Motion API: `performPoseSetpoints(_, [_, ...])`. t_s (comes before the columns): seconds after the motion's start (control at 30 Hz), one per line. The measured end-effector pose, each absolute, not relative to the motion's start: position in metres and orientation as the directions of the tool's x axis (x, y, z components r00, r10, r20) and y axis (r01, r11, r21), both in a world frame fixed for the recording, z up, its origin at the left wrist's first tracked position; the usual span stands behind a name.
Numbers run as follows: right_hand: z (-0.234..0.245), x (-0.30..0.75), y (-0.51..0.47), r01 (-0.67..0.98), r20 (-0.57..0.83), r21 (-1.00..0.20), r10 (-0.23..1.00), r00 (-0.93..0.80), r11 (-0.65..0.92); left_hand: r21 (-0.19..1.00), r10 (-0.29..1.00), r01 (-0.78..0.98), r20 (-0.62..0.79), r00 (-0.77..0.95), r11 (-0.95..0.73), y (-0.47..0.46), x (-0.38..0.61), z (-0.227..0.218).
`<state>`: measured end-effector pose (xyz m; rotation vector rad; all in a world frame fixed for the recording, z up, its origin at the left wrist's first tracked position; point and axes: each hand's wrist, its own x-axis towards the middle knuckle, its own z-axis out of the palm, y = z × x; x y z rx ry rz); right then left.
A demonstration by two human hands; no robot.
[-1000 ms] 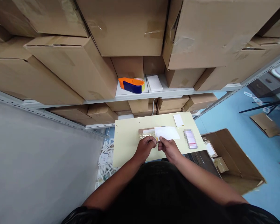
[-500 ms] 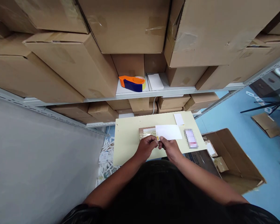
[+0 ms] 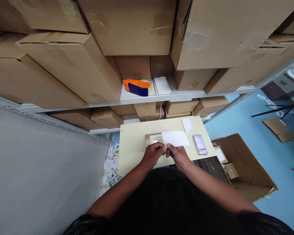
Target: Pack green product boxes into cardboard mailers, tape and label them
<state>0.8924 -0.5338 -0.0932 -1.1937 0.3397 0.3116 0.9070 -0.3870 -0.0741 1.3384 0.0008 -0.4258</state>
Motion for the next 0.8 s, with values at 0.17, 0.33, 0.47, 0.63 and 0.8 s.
performPoseSetpoints(0.17, [-0.094,0.894,-0.534,-0.418,-0.422,-0.853,0.058,0.905,0.313,0.938,-0.302,0.311,-0.255,0.919,0.153,-0.386,0.910,-0.078])
performPoseSetpoints(0.33, [-0.095,0.899,-0.532,-0.465,-0.469,-0.801,0.087,0.879,0.377,0.939,-0.341,0.292,-0.218,0.915,0.182,-0.386,0.912,-0.083])
performPoseSetpoints(0.47, [-0.106,0.903,-0.537,-0.629,-0.601,-0.688,0.202,0.773,0.361,0.966,-0.212,0.230,-0.203,0.956,0.116,-0.383,0.914,-0.089])
performPoseSetpoints(0.63, [-0.109,0.899,-0.554,-0.456,-0.463,-0.886,-0.151,0.873,0.082,0.980,-0.084,0.196,-0.195,0.977,0.013,-0.377,0.917,-0.094])
performPoseSetpoints(0.8, [-0.089,0.903,-0.547,-0.042,-0.034,-0.951,-0.030,0.999,-0.306,0.986,-0.062,0.163,-0.165,0.984,-0.042,-0.375,0.917,-0.093])
